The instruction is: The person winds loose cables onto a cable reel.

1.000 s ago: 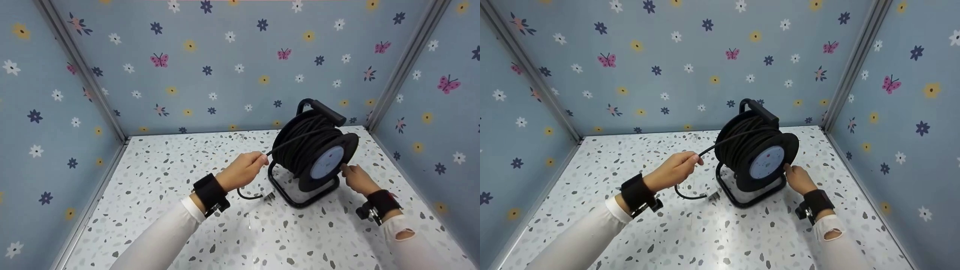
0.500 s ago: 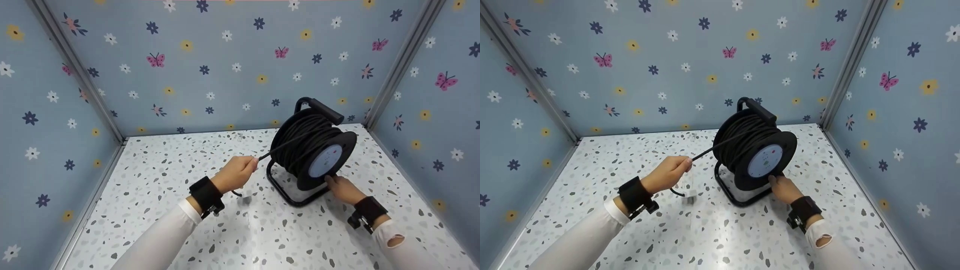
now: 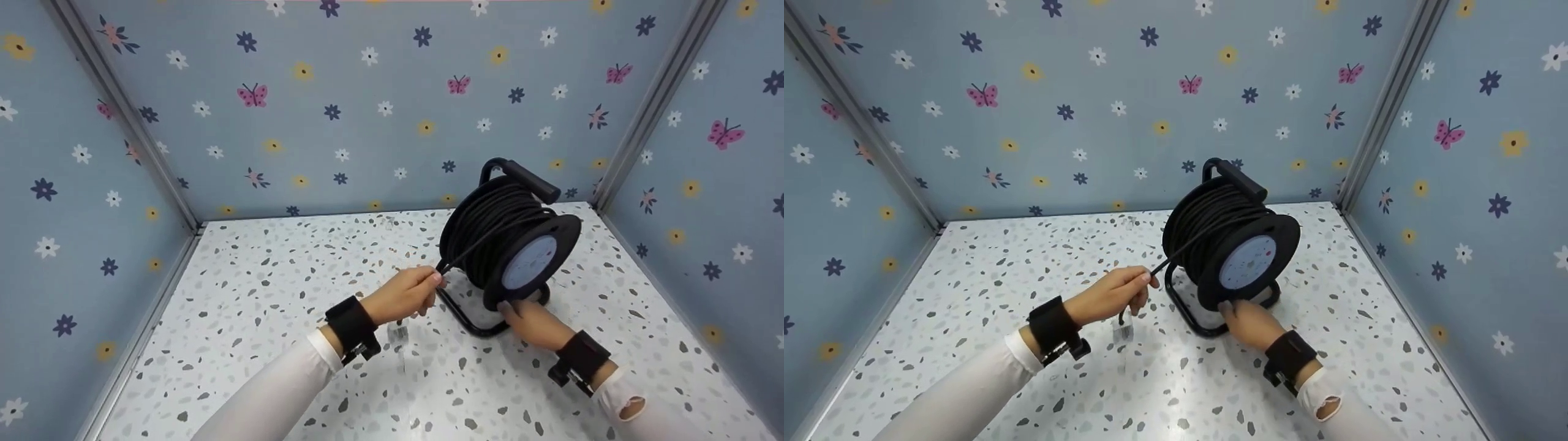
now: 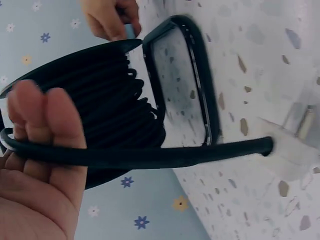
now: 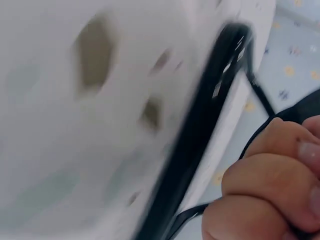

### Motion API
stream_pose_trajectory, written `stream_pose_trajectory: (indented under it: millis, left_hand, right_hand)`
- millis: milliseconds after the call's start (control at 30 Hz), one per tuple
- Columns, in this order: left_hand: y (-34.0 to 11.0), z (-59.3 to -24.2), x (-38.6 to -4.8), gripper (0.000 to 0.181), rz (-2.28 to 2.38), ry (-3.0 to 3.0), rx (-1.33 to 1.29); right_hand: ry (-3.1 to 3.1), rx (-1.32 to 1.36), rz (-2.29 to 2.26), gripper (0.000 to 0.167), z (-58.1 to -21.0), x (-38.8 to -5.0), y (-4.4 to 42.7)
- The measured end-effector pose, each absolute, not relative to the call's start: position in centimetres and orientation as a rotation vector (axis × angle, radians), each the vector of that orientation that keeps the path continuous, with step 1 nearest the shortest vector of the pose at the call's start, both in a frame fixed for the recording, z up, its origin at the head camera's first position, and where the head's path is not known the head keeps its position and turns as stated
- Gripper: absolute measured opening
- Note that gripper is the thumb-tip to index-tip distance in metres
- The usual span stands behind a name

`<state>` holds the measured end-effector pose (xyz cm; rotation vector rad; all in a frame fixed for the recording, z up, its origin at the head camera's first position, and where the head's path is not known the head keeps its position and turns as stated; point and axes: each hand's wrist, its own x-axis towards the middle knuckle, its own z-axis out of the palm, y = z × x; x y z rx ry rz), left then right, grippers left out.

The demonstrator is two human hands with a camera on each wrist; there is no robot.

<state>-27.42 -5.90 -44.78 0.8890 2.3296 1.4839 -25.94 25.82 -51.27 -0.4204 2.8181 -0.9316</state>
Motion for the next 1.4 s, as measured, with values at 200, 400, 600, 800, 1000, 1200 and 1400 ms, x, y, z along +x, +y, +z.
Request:
stream_pose_trajectory:
  millis: [200,400,600,800,1000,1200,1400]
  left_hand:
    - [-5.1,-45.6,-28.2,0.030,1.429,2.444,0.976]
    - [-2.9,-44.7,-28.7,0.027,1.398,2.543,1.021]
    - [-1.8,-44.4,-29.1,0.028,1.524,2.443,0.983]
    - [-2.5,-45.2,-29.1,0.032,1.508,2.451,0.971]
    - [-4.0,-46.0,-29.2,0.022,1.417,2.509,0.989]
    - [-6.8,-46.9,-29.1,0.023,1.246,2.552,0.933]
    - [-10.6,-48.7,-29.3,0.029,0.906,2.691,0.826]
  right_hand:
    - [2.868,-0.534,-0.998,0.043,-49.8,-25.1,23.8]
    - [2.891,-0.605,-1.056,0.047,-48.2,-24.7,22.8]
    - [2.893,-0.597,-1.095,0.048,-46.8,-24.7,22.5]
    - [2.923,-0.598,-1.142,0.047,-44.7,-24.8,22.7]
    - [2.977,-0.593,-1.170,0.045,-42.5,-25.2,23.5]
    - [3.025,-0.572,-1.234,0.046,-40.7,-26.0,24.9]
    - [3.015,-0.461,-1.380,0.043,-39.7,-27.1,26.9]
